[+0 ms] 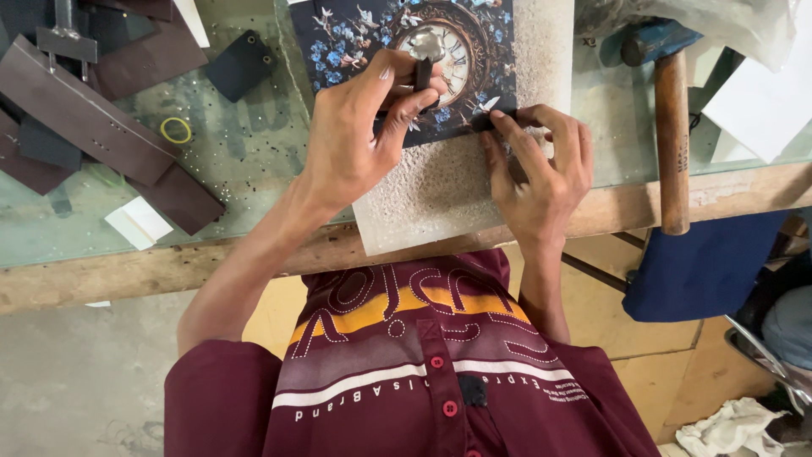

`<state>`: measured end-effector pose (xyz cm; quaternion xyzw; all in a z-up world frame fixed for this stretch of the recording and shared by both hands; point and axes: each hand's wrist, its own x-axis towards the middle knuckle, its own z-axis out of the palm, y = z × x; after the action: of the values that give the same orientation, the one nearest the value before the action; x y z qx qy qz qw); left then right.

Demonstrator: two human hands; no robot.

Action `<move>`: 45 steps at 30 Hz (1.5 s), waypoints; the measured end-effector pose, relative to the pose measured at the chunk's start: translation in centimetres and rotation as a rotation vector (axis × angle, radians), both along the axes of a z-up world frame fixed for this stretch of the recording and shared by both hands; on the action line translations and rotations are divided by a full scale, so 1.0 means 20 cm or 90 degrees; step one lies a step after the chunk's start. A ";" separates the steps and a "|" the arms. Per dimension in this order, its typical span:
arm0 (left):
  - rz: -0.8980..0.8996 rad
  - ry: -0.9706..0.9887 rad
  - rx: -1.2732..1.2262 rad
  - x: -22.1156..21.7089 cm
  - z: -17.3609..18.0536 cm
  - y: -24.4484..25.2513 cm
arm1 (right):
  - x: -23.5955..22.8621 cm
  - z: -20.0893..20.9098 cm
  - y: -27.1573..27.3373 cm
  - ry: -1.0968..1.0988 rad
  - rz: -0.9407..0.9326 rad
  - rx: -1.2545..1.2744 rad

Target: The person attaches a small metal clasp to the front cover of a hardcover book using a hammer and a metal punch. They position the clasp, mark the spot, and hammer the punch to secure it. The process is repeated for a second book.

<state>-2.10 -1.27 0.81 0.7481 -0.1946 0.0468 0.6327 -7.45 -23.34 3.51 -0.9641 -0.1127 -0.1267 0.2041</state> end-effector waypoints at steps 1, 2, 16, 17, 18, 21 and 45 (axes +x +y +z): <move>0.001 -0.004 0.001 0.00 0.00 0.00 | 0.00 0.00 0.00 0.001 0.001 0.001; 0.001 0.000 0.001 0.00 0.00 0.00 | 0.00 0.00 0.00 0.002 0.002 0.001; 0.016 -0.022 0.026 -0.03 -0.01 0.00 | 0.03 -0.02 -0.51 -0.094 -0.087 -0.057; 0.012 -0.034 0.027 -0.02 -0.01 0.00 | 0.03 -0.04 -0.58 -0.102 -0.109 -0.118; 0.010 -0.046 0.028 -0.03 -0.01 0.00 | 0.03 -0.06 -0.62 -0.054 -0.126 -0.173; 0.017 -0.056 0.047 -0.04 -0.02 0.00 | 0.03 -0.11 -0.69 0.058 -0.172 -0.210; 0.023 -0.119 0.029 -0.08 -0.04 0.02 | -0.03 0.53 -0.38 0.465 -0.186 0.353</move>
<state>-3.60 -0.95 -0.09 0.7582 -0.2405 0.1235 0.5933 -8.11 -31.01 14.13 -0.8604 0.1408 0.1678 0.4601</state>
